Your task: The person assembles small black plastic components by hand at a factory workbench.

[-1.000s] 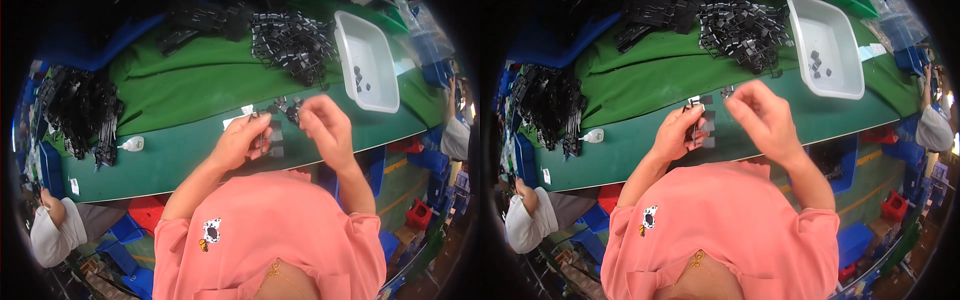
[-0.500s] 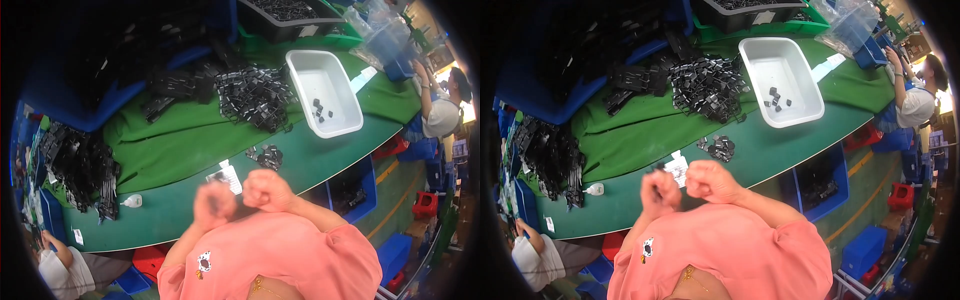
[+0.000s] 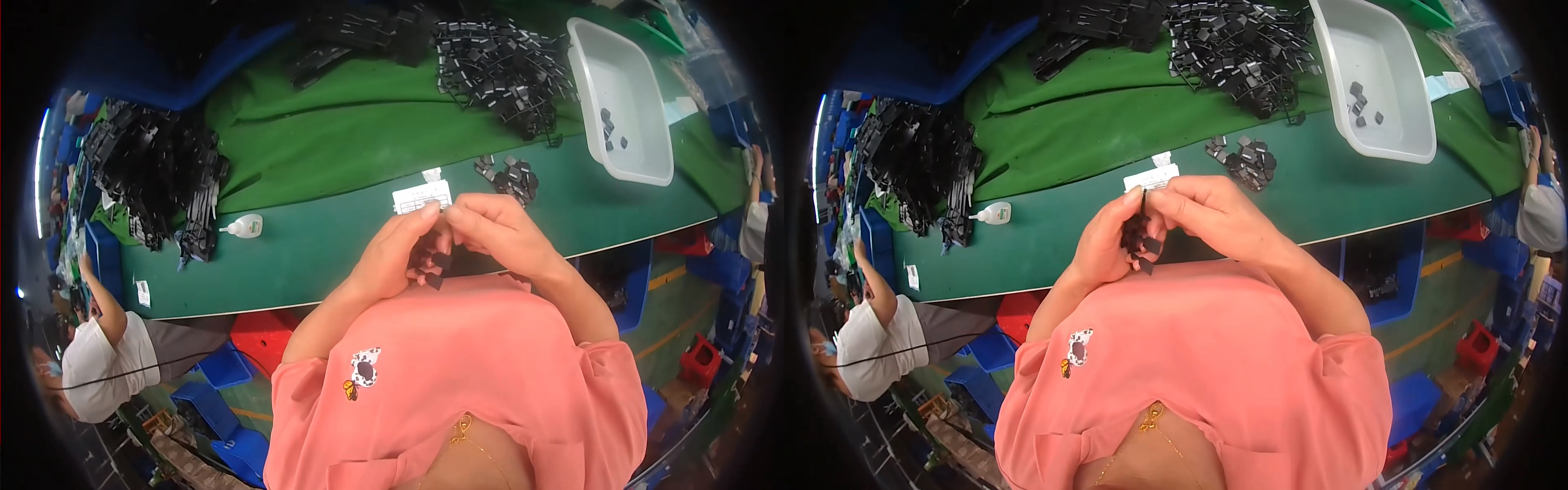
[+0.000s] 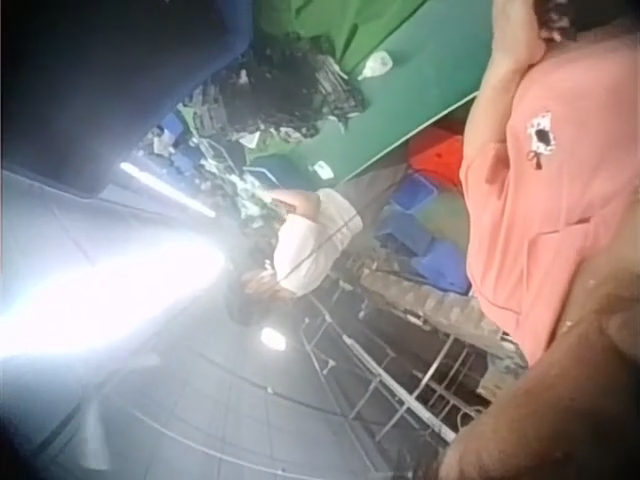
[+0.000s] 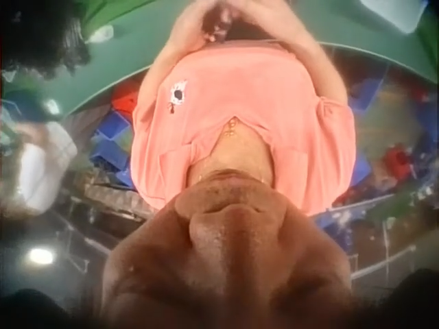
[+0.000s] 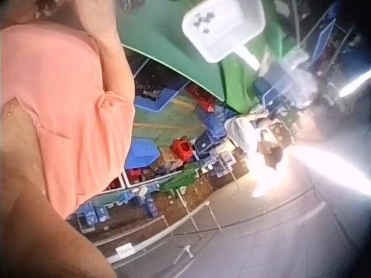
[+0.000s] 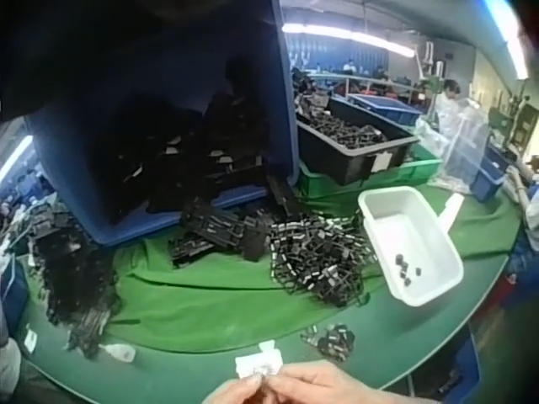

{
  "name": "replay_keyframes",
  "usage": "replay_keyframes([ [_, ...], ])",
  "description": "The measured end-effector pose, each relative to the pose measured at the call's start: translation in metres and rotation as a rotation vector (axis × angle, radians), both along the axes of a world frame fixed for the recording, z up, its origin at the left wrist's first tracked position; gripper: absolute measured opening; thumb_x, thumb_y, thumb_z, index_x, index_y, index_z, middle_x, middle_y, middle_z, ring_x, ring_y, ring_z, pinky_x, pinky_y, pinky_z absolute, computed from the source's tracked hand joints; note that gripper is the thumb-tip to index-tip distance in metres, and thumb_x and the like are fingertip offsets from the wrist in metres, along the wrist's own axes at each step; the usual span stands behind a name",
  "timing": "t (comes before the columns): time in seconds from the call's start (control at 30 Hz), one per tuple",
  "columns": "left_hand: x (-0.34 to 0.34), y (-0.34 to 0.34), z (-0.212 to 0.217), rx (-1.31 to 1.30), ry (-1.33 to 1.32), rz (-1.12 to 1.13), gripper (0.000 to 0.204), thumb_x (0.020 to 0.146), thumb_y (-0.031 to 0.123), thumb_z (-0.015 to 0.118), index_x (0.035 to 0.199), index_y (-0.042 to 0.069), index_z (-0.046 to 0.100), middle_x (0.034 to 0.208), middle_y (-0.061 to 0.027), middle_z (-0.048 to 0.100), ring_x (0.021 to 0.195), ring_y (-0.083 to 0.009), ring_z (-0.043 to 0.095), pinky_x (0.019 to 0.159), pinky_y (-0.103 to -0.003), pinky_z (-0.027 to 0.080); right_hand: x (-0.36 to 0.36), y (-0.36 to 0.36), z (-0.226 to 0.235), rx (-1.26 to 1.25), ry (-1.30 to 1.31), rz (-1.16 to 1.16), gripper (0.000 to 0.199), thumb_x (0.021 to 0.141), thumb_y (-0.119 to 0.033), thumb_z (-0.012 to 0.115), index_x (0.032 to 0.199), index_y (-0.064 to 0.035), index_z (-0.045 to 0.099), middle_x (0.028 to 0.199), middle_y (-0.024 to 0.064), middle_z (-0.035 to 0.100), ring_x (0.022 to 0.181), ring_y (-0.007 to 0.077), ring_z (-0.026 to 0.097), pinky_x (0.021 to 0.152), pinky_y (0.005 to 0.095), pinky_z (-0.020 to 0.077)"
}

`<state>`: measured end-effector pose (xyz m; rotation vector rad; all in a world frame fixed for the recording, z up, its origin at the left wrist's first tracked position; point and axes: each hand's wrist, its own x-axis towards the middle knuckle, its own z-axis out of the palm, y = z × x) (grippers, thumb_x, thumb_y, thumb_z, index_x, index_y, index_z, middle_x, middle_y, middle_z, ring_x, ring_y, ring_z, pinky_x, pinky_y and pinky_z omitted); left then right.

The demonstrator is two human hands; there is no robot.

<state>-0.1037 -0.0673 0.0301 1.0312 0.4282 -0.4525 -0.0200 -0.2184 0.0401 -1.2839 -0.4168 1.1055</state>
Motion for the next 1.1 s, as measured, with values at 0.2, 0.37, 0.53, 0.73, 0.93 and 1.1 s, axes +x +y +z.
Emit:
replay_keyframes([
  [0.2,-0.003,-0.004,-0.006,-0.146,0.124,0.072,0.047,0.083,0.044,0.048,0.055,0.007,0.046,0.053,-0.0023,0.044,0.046,-0.0117,0.041,0.039,-0.022,0.026,-0.015,0.001,-0.007,0.137,0.127,0.014,0.031,0.091,-0.019,0.04,0.068,-0.0008,0.047,0.084,0.0074,0.058,0.072,0.0116,0.054,0.062,0.0221,0.0415],
  [0.37,-0.01,-0.01,-0.005,-0.301,-0.065,0.201,0.041,0.085,0.033,0.045,0.052,0.009,0.04,0.05,-0.0034,0.042,0.037,-0.0118,0.035,0.035,-0.023,0.024,-0.023,0.001,-0.018,0.244,0.226,-0.129,0.03,0.091,-0.019,0.041,0.067,-0.0027,0.047,0.068,0.0038,0.052,0.057,0.0078,0.044,0.05,0.0221,0.0342],
  [0.53,0.009,0.006,-0.008,-0.403,-0.094,0.552,0.04,0.09,0.029,0.034,0.053,0.013,0.032,0.046,0.0034,0.027,0.032,-0.0079,0.022,0.031,-0.022,0.019,-0.013,-0.005,-0.024,0.59,0.488,-0.34,0.03,0.088,-0.018,0.038,0.061,-0.0045,0.042,0.05,0.0021,0.036,0.04,0.0102,0.026,0.041,0.0244,0.0241],
  [0.73,0.007,-0.001,-0.008,0.153,-0.134,0.436,0.042,0.088,0.041,0.043,0.065,0.007,0.047,0.057,0.0011,0.043,0.043,-0.0046,0.035,0.036,-0.018,0.028,-0.015,0.007,-0.011,0.107,0.395,-0.115,0.022,0.082,-0.015,0.038,0.07,-0.0006,0.051,0.061,0.0066,0.05,0.049,0.0088,0.037,0.046,0.0203,0.0313],
  [0.93,0.004,-0.004,-0.002,0.26,-0.123,0.259,0.043,0.089,0.043,0.038,0.068,0.006,0.046,0.06,-0.0007,0.047,0.042,-0.0055,0.037,0.036,-0.018,0.027,-0.014,0.012,-0.009,-0.004,0.015,-0.007,0.028,0.087,-0.022,0.048,0.068,-0.0028,0.053,0.062,-0.0025,0.047,0.055,0.0038,0.037,0.047,0.0194,0.0295],
  [1.1,-0.003,-0.001,-0.011,-0.03,-0.018,0.161,0.04,0.089,0.039,0.042,0.067,0.006,0.047,0.058,-0.0014,0.048,0.039,-0.0064,0.034,0.034,-0.019,0.027,-0.01,0.008,-0.009,0.047,0.122,-0.087,0.027,0.086,-0.019,0.048,0.065,-0.0026,0.053,0.065,-0.0003,0.052,0.055,0.0034,0.037,0.047,0.0188,0.0299],
])
